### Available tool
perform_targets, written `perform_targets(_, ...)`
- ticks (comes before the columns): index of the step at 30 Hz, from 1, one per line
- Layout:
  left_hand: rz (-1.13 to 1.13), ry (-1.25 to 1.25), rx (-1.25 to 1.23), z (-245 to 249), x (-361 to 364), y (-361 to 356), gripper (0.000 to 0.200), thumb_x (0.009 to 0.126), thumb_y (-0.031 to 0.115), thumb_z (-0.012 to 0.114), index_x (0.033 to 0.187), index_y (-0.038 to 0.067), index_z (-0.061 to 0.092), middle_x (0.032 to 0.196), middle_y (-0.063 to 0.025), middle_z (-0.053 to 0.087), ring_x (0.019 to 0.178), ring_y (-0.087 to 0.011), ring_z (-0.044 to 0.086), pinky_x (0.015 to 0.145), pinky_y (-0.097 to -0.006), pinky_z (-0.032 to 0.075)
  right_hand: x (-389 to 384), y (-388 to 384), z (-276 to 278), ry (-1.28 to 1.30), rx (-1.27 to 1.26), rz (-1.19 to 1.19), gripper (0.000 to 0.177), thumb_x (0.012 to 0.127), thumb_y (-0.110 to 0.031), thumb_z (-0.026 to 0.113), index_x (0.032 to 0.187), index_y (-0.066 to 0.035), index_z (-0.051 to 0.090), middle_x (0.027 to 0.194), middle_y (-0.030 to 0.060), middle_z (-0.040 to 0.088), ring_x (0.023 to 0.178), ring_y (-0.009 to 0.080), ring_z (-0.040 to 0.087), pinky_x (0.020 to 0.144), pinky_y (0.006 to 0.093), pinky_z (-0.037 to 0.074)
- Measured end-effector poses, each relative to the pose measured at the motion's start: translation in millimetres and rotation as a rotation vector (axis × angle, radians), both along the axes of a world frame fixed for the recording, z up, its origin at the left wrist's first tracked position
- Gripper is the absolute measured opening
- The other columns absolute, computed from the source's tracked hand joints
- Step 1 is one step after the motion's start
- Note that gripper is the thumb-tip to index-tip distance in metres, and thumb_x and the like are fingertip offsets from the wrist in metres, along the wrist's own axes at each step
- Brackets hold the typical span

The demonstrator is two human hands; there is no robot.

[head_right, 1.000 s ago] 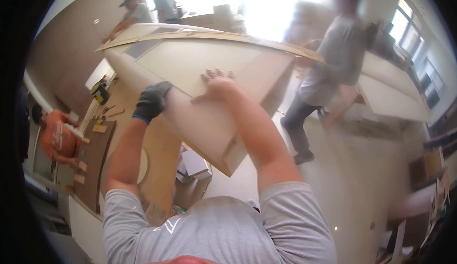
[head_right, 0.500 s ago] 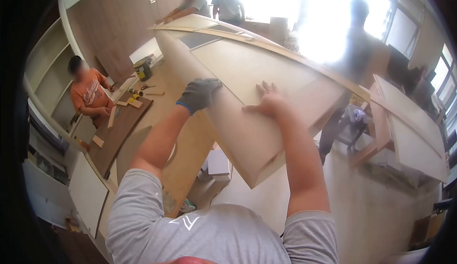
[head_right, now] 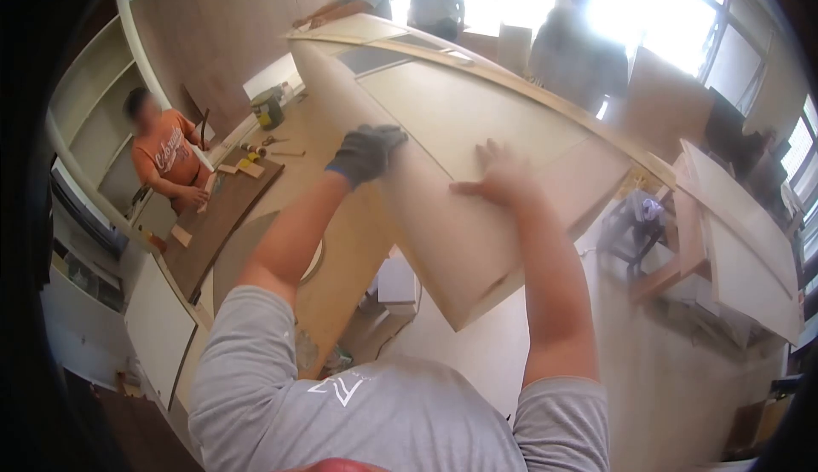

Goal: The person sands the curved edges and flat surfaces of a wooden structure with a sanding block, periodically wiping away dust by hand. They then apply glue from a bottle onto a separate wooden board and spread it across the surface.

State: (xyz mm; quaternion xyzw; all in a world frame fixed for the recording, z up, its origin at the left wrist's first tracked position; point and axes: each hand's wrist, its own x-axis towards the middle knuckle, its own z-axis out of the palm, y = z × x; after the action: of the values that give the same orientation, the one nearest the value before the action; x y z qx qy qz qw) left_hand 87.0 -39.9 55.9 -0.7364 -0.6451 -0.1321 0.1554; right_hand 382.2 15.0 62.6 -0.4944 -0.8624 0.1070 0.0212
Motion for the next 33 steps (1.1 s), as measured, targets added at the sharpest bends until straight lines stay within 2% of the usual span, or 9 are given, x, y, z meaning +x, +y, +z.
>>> perform_targets(5,0.002,0.072,-0.02,-7,19,-3,0.039,0.09,0.01,0.057,0.125,0.021,0.069,0.133,0.0007,0.068,0.107,-0.0369,0.066,0.094,-0.0537,0.051,1,3,5,-0.009,-0.011,-0.006,0.128,0.074,-0.082,0.072,0.169,-0.012,0.024,0.177,0.0135,0.014,0.164,0.0358,0.006,0.13,0.0613,0.004)
perform_targets(8,0.001,0.0,0.013,-13,-2,15,0.039,0.09,0.01,0.057,0.125,0.022,0.069,0.133,0.0012,0.068,0.106,-0.0357,0.066,0.094,-0.0523,0.051,0,-1,-1,0.008,-0.021,0.0,0.128,0.073,-0.081,0.072,0.169,-0.012,0.024,0.177,0.0138,0.014,0.164,0.0356,0.005,0.13,0.0611,0.004)
perform_targets(11,0.084,0.216,-0.04,-1,31,-7,0.039,0.091,0.011,0.057,0.126,0.022,0.07,0.132,0.0017,0.07,0.107,-0.0349,0.067,0.096,-0.0475,0.053,1,0,0,0.007,-0.019,-0.002,0.128,0.073,-0.081,0.073,0.169,-0.012,0.023,0.177,0.014,0.014,0.164,0.0355,0.005,0.13,0.0608,0.004)
perform_targets(14,-0.082,0.025,0.108,-24,-3,14,0.036,0.091,0.01,0.056,0.122,0.02,0.07,0.124,-0.0004,0.073,0.104,-0.0359,0.067,0.094,-0.0481,0.053,3,3,-1,0.038,-0.016,-0.013,0.128,0.073,-0.081,0.073,0.169,-0.012,0.023,0.177,0.0139,0.014,0.164,0.0354,0.004,0.13,0.0605,0.003)
perform_targets(18,0.103,0.134,-0.044,-9,22,5,0.033,0.091,0.011,0.056,0.12,0.019,0.072,0.125,-0.0058,0.073,0.102,-0.0377,0.068,0.093,-0.0498,0.053,2,3,0,0.028,-0.014,-0.016,0.128,0.074,-0.081,0.073,0.169,-0.012,0.024,0.177,0.0135,0.014,0.164,0.0352,0.003,0.131,0.0599,0.003)
perform_targets(22,-0.347,-0.176,0.185,-19,-4,4,0.029,0.088,0.009,0.06,0.114,0.015,0.072,0.115,-0.0093,0.072,0.11,-0.034,0.068,0.097,-0.0462,0.055,0,3,0,0.007,-0.031,-0.018,0.129,0.073,-0.082,0.073,0.169,-0.011,0.023,0.177,0.0134,0.014,0.164,0.0353,0.004,0.131,0.0599,0.004)
perform_targets(26,-0.143,-0.387,0.192,-1,-16,-2,0.034,0.085,0.009,0.063,0.116,0.017,0.077,0.11,-0.0096,0.073,0.106,-0.0344,0.069,0.095,-0.0458,0.056,2,7,1,0.013,-0.051,-0.027,0.13,0.073,-0.082,0.073,0.169,-0.011,0.022,0.177,0.0137,0.013,0.164,0.0354,0.003,0.13,0.0601,0.004)
perform_targets(29,-0.349,-0.026,0.257,-10,-19,6,0.024,0.087,0.017,0.064,0.106,0.021,0.078,0.102,-0.0079,0.074,0.097,-0.0328,0.071,0.085,-0.0462,0.057,3,10,-3,0.011,-0.038,-0.004,0.13,0.075,-0.084,0.07,0.169,-0.01,0.021,0.178,0.0136,0.012,0.164,0.0352,0.004,0.13,0.06,0.006)
perform_targets(33,-0.032,0.112,0.133,-11,-2,11,0.018,0.088,0.024,0.065,0.1,0.019,0.078,0.101,-0.0112,0.075,0.089,-0.0304,0.073,0.081,-0.0515,0.055,3,1,-4,0.053,0.077,0.043,0.116,0.083,-0.071,0.073,0.166,-0.003,0.028,0.174,0.02,0.023,0.161,0.0384,0.018,0.13,0.0503,0.017)
